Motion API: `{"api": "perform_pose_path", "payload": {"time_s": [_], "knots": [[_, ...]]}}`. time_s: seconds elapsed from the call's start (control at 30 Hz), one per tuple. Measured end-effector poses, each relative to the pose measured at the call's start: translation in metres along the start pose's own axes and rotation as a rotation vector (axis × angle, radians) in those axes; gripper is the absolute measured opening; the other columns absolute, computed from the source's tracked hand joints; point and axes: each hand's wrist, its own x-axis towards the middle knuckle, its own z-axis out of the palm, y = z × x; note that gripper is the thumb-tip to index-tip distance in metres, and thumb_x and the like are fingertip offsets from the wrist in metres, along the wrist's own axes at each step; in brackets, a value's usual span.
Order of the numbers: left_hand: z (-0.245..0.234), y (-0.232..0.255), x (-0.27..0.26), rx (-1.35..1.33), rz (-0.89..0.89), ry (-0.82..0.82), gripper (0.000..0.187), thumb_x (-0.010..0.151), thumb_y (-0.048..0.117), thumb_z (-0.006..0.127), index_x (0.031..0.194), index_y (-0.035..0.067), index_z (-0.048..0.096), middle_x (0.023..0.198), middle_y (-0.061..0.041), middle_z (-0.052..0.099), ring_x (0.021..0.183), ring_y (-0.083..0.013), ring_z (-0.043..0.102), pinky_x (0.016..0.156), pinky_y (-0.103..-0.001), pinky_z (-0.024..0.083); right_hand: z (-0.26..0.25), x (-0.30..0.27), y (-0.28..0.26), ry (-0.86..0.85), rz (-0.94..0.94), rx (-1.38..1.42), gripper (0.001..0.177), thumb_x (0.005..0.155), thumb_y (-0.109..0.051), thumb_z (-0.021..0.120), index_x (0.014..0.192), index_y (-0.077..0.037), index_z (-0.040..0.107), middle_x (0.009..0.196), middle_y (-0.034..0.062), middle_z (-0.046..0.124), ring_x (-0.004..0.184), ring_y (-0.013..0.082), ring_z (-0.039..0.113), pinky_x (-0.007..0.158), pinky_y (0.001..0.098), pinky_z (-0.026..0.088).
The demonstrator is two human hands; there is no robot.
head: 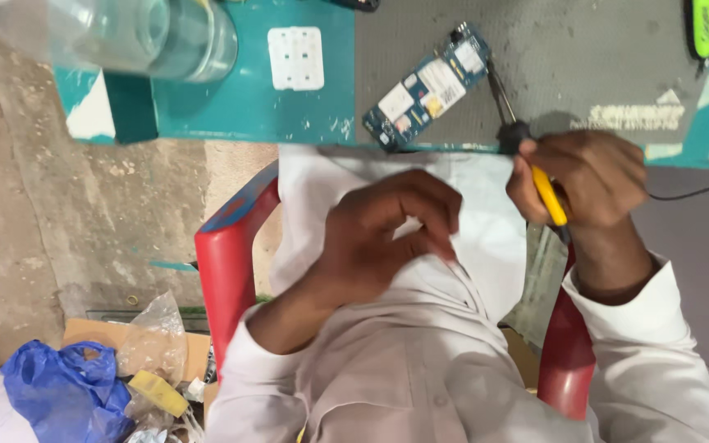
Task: The person uses a soldering iron to work on a small blue circuit board held in their left hand. They repeatedly apply the hot tip to various points on the board's surface, likely reflowing solder or making connections. The person occasionally repositions the board to access different areas while maintaining a steady hand with the tool.
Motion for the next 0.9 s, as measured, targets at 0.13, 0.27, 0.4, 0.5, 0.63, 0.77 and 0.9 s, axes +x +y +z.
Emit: {"api": "perform_pose_path", "payload": {"time_s": [0.13, 0.27, 0.4, 0.5, 0.63, 0.77, 0.9], "knots": [[0.027, -0.038, -0.015, -0.553, -0.096, 0.249, 0.014, 0.107, 0.01, 0.067, 0.109, -0.005, 0.067, 0.111, -0.015, 0.066, 0.083, -0.0159, 0.061, 0.072, -0.029, 0.05, 0.005, 0.025, -0.008, 0.082, -0.074, -0.001, 0.014, 0.091, 0.005, 0.082, 0.093, 0.002, 0.068, 0.084, 0.0145, 0.071, 0.071, 0.0262, 0.072, 0.063, 0.0344, 0.059], [0.042, -0.033, -0.024, -0.571, -0.067, 0.17, 0.025, 0.113, 0.018, 0.063, 0.111, -0.007, 0.068, 0.109, -0.015, 0.066, 0.079, -0.0161, 0.06, 0.07, -0.029, 0.05, 0.001, 0.033, -0.015, 0.105, -0.107, -0.001, 0.015, 0.098, 0.006, 0.081, 0.097, 0.001, 0.067, 0.092, 0.0148, 0.074, 0.08, 0.0273, 0.076, 0.065, 0.0324, 0.061], [0.055, -0.021, -0.031, -0.58, -0.045, 0.139, 0.028, 0.114, 0.02, 0.061, 0.113, -0.007, 0.068, 0.11, -0.016, 0.067, 0.078, -0.0174, 0.062, 0.071, -0.029, 0.05, 0.003, 0.034, -0.013, 0.135, -0.127, -0.014, 0.014, 0.091, 0.006, 0.082, 0.093, 0.003, 0.069, 0.085, 0.0144, 0.073, 0.073, 0.0252, 0.074, 0.063, 0.0334, 0.059], [0.059, -0.012, -0.035, -0.59, -0.038, 0.121, 0.027, 0.115, 0.02, 0.06, 0.114, -0.006, 0.067, 0.111, -0.016, 0.068, 0.079, -0.0176, 0.062, 0.071, -0.03, 0.05, 0.003, 0.03, -0.013, 0.133, -0.116, -0.007, 0.013, 0.093, 0.006, 0.081, 0.094, 0.003, 0.069, 0.088, 0.0143, 0.073, 0.077, 0.0256, 0.075, 0.066, 0.0338, 0.06], [0.063, -0.01, -0.044, -0.644, -0.059, 0.086, 0.025, 0.115, 0.018, 0.059, 0.116, -0.006, 0.067, 0.109, -0.016, 0.068, 0.079, -0.0179, 0.064, 0.072, -0.032, 0.052, 0.001, 0.032, -0.017, 0.14, -0.103, 0.003, 0.012, 0.091, 0.006, 0.08, 0.093, 0.003, 0.069, 0.089, 0.0146, 0.073, 0.078, 0.0255, 0.075, 0.068, 0.0339, 0.061], [0.073, -0.008, -0.048, -0.623, -0.082, 0.033, 0.017, 0.111, 0.009, 0.063, 0.112, -0.007, 0.068, 0.108, -0.018, 0.069, 0.076, -0.0166, 0.065, 0.07, -0.031, 0.053, 0.001, 0.031, -0.016, 0.137, -0.103, 0.012, 0.011, 0.09, 0.006, 0.079, 0.094, 0.004, 0.069, 0.089, 0.0149, 0.073, 0.078, 0.0257, 0.075, 0.064, 0.0317, 0.06], [0.078, 0.015, -0.067, -0.622, -0.114, -0.334, 0.009, 0.107, 0.003, 0.076, 0.107, -0.001, 0.068, 0.112, -0.011, 0.067, 0.095, -0.013, 0.067, 0.083, -0.027, 0.055, 0.001, 0.034, -0.017, 0.137, -0.11, 0.014, 0.011, 0.091, 0.006, 0.08, 0.094, 0.004, 0.069, 0.088, 0.0153, 0.073, 0.076, 0.0249, 0.074, 0.065, 0.033, 0.06]]}}
